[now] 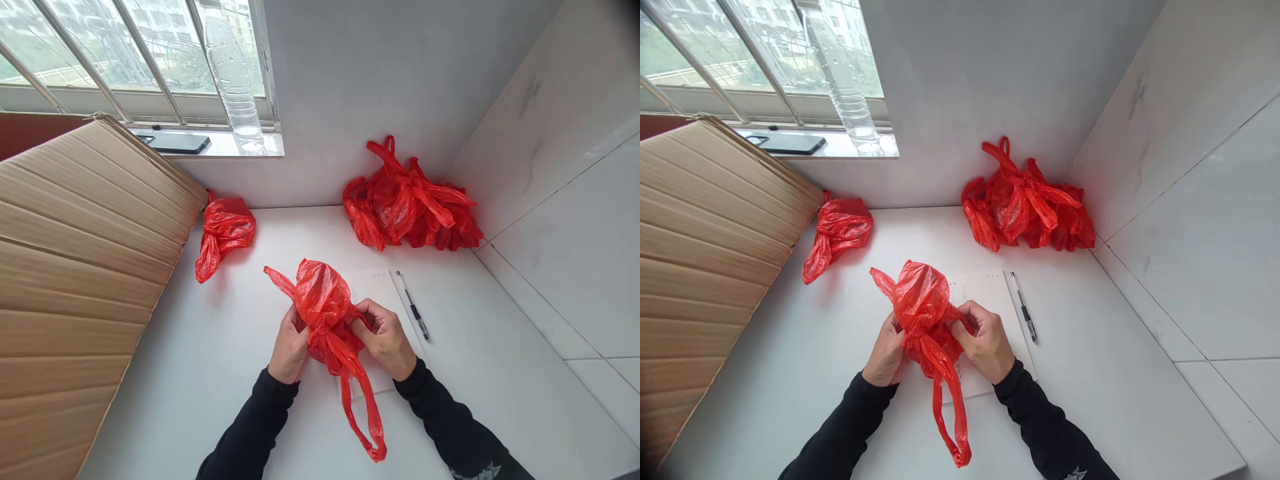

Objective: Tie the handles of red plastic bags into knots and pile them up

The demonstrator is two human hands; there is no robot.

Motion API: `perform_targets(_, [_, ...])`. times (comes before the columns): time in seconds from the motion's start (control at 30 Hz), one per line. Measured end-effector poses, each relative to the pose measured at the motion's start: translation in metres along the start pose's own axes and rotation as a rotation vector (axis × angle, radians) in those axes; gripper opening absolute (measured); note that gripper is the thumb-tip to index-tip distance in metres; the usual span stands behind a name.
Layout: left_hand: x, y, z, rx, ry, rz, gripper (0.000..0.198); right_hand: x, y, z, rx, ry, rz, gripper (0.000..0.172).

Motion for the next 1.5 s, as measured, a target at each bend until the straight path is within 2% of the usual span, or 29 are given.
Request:
perform_targets(0.23, [0.0002,0.0016,-0.0003,-0.028,-0.008,-0.009,0.042,0.0037,0.0,0.0008,0.011,-0.051,-0.043,0.015])
perform_targets(0.33, [0.0005,0.0025,-0.001,-0.03,-0.013,-0.006,0.047,0.0058,-0.0015,0.0017,0.031,-0.087,-0.053,0.018])
perform_targets(0.47, [-0.0003,0.0032,-0.0017,-0.038,-0.049,-0.013,0.054,0.009,-0.0038,0.0027,0.101,-0.094,-0.061,0.031])
perform_targets(0.57, [-0.0016,0.0034,-0.002,-0.05,-0.081,-0.034,0.055,0.0098,-0.0048,0.0038,0.149,-0.089,-0.071,0.052])
perform_targets(0.67, [-0.0015,0.0037,-0.0023,-0.06,-0.09,-0.051,0.054,0.0085,-0.0049,0.0051,0.14,-0.11,-0.089,0.063])
perform_targets(0.93, [0.0015,0.0039,-0.0019,-0.087,-0.133,-0.025,0.037,0.0048,-0.0037,0.0049,0.044,-0.133,-0.068,0.048])
perform_targets(1.23, [0.0061,0.0012,-0.0006,-0.099,-0.099,-0.017,0.043,0.0073,-0.0043,0.0046,-0.001,-0.085,-0.077,0.041])
perform_targets(1.5, [0.0027,0.0018,-0.0001,-0.108,-0.103,-0.001,0.041,0.0081,-0.0031,0.0033,0.039,-0.079,-0.054,0.043])
Point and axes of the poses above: each hand's wrist, its own y-axis towards the middle knuckle, its own z-axis out of the palm, x = y × z, the point moved 2 cm from there along y, towards the middle knuckle, and after that the axes turned 15 degrees about z, right-handed, at the moved point
